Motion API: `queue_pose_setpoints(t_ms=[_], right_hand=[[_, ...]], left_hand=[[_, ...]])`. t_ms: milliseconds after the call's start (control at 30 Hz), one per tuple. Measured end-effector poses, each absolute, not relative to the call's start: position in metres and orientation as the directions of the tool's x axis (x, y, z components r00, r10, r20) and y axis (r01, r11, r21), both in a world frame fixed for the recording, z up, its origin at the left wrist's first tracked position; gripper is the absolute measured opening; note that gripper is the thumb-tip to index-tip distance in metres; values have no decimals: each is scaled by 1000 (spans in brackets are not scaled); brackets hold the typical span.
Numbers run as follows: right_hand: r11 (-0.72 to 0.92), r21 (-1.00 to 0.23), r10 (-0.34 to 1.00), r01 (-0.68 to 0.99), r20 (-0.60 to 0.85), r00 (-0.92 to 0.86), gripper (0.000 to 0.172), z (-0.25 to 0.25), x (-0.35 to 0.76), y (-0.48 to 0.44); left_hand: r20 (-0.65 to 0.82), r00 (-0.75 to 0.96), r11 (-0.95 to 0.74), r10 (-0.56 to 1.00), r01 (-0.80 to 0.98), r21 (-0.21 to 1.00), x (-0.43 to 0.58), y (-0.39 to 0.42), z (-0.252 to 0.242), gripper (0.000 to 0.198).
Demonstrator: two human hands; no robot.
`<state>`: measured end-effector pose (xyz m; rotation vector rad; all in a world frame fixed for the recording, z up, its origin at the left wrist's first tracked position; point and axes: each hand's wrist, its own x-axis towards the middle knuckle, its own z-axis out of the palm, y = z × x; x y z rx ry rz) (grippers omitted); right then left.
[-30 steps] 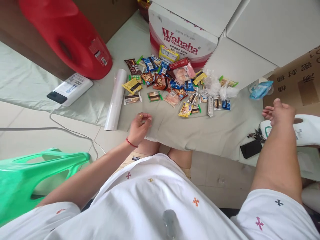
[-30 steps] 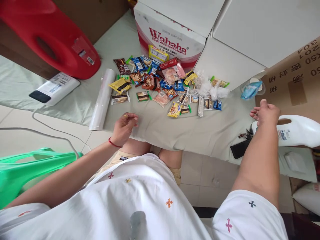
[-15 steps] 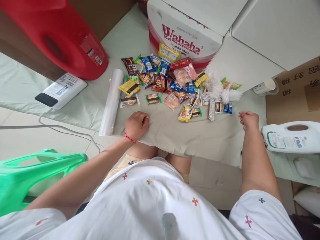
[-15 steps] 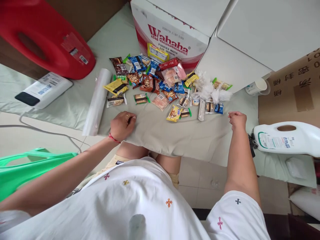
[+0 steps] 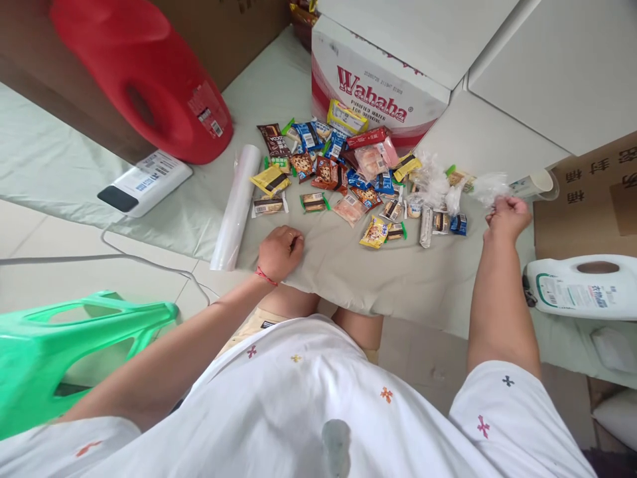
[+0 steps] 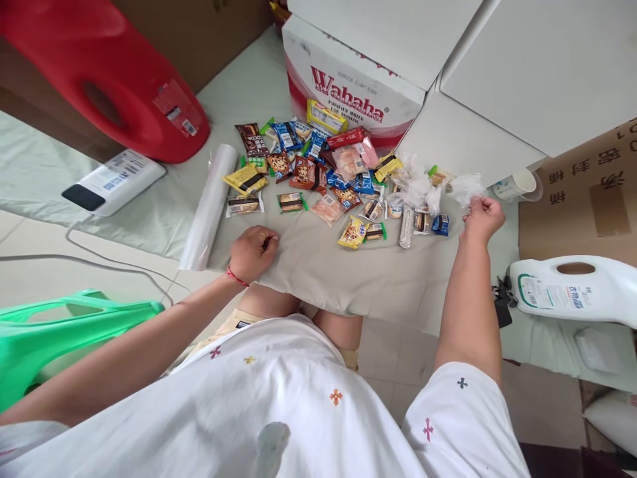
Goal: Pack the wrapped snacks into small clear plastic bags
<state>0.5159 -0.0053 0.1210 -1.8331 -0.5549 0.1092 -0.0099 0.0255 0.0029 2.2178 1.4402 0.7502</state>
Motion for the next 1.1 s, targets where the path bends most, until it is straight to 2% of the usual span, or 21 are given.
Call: queue_pose_setpoints(t_ms=[67, 133, 233, 300, 367, 400, 467, 533, 667, 767, 867, 967, 1100], right_hand=[[-96, -988, 426, 122, 70, 902, 18, 127, 494, -29], [6, -992, 504, -127, -107, 857, 26, 126, 459, -57], [9, -935, 654, -356, -263, 709, 40, 107, 389, -93], [-54, -899, 715, -435, -339, 611, 44, 88, 338, -110], [-130, -864, 758, -487, -403, 513, 44, 72, 292, -118], [-173, -849, 774, -499, -431, 464, 44, 66, 272, -120], [-242, -835, 794, -495, -464, 394, 44, 58, 242, -121], [-268, -847, 807, -458, -457, 373, 43, 55, 225, -121], [-268, -895, 822, -355, -405, 400, 40, 56, 226, -126], [-263, -898, 800, -354, -408, 440, 41, 56, 240, -135], [-194, -906, 763, -375, -380, 523, 45, 58, 249, -143], [-81, -941, 738, -328, -278, 615, 43, 65, 251, -149], [15, -989, 743, -149, -89, 663, 27, 77, 246, -154]], left_hand=[[227, 297, -373, 927, 684, 627, -11, 25, 3, 24], [227, 249, -336, 941, 634, 697, -11, 22, 5, 25], [163, 251, -264, 954, 446, 855, -1, 6, 18, 24], [33, 363, -116, 931, 210, 971, 14, -8, 31, 31], [-126, 509, 173, 851, -46, 984, 35, -20, 44, 57], [-192, 573, 325, 796, -138, 936, 45, -23, 50, 68], [-297, 671, 565, 680, -220, 796, 63, -25, 56, 76], [-360, 700, 677, 616, -237, 697, 73, -23, 56, 66], [-450, 585, 716, 675, -373, 589, 76, -16, 49, 40], [-543, 506, 742, 670, -452, 495, 72, -12, 47, 22], [-599, 508, 781, 619, -477, 402, 62, -5, 51, 17], [-575, 514, 769, 637, -474, 429, 45, 2, 58, 24], [-473, 502, 678, 724, -393, 621, 25, 3, 64, 30]])
